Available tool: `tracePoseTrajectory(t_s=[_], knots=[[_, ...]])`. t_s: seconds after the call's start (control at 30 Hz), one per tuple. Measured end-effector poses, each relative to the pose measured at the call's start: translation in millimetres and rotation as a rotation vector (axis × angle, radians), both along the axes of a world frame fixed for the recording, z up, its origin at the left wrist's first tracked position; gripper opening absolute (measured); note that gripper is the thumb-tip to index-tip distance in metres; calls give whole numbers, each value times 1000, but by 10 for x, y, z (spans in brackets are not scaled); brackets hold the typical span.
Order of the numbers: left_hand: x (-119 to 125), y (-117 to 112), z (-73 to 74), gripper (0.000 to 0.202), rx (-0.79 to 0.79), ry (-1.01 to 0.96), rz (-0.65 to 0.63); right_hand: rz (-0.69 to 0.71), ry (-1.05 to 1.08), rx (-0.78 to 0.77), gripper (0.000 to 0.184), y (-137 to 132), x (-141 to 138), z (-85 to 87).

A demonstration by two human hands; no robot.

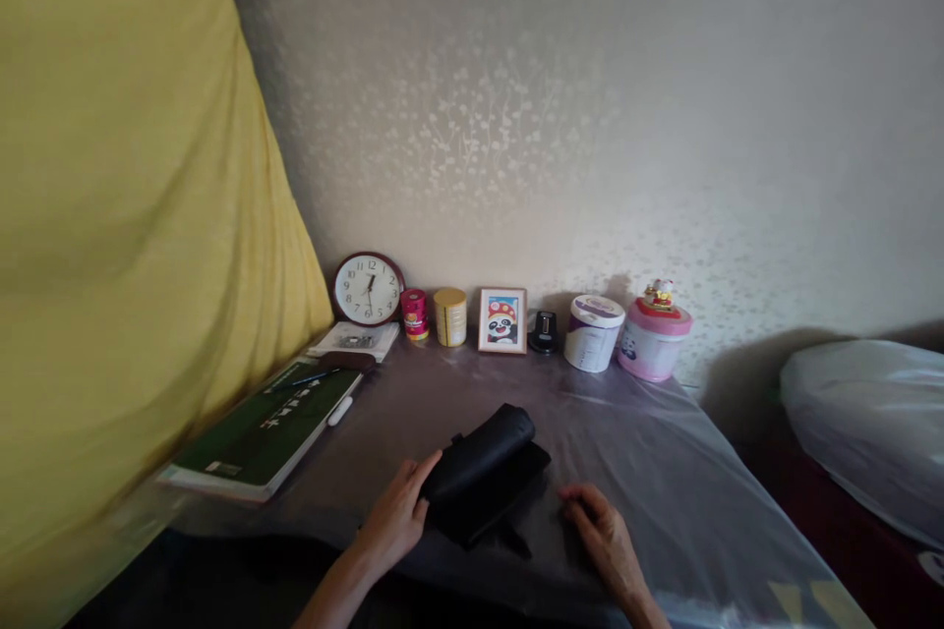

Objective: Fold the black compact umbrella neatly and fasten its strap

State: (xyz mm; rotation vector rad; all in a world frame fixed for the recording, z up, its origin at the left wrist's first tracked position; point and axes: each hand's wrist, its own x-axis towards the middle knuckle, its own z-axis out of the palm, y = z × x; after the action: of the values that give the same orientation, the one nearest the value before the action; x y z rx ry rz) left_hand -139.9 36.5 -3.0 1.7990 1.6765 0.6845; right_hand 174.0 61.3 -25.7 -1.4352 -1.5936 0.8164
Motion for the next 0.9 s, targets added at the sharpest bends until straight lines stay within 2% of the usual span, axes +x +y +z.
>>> tracePoseTrajectory(t_s=[0.23,0.33,0.5,0.57,0.63,0.7,0.8,0.9], knots=[[-167,197,202,60,-127,-80,-48,-22,-32,49,24,-17,-16,35],[-240,289,239,58,-162,-58,-4,-19,-38,67,23,-13,-18,33],[-186,225,188,65,-29,56,131,-17,-65,104,22,-4,-13,19],[-130,124,124,65,36,108,89,-8,-66,119,22,-1,-11,14],[-97,33,44,67,147,285,-25,-1,-69,128,21,0,-11,12],[-97,-10,-24,77,186,397,-71,1,-73,133,21,1,-11,12],[-125,24,-52,86,157,502,-23,-3,-85,143,21,6,-8,5],[-139,107,21,86,83,534,33,1,-95,151,22,13,-1,-18]])
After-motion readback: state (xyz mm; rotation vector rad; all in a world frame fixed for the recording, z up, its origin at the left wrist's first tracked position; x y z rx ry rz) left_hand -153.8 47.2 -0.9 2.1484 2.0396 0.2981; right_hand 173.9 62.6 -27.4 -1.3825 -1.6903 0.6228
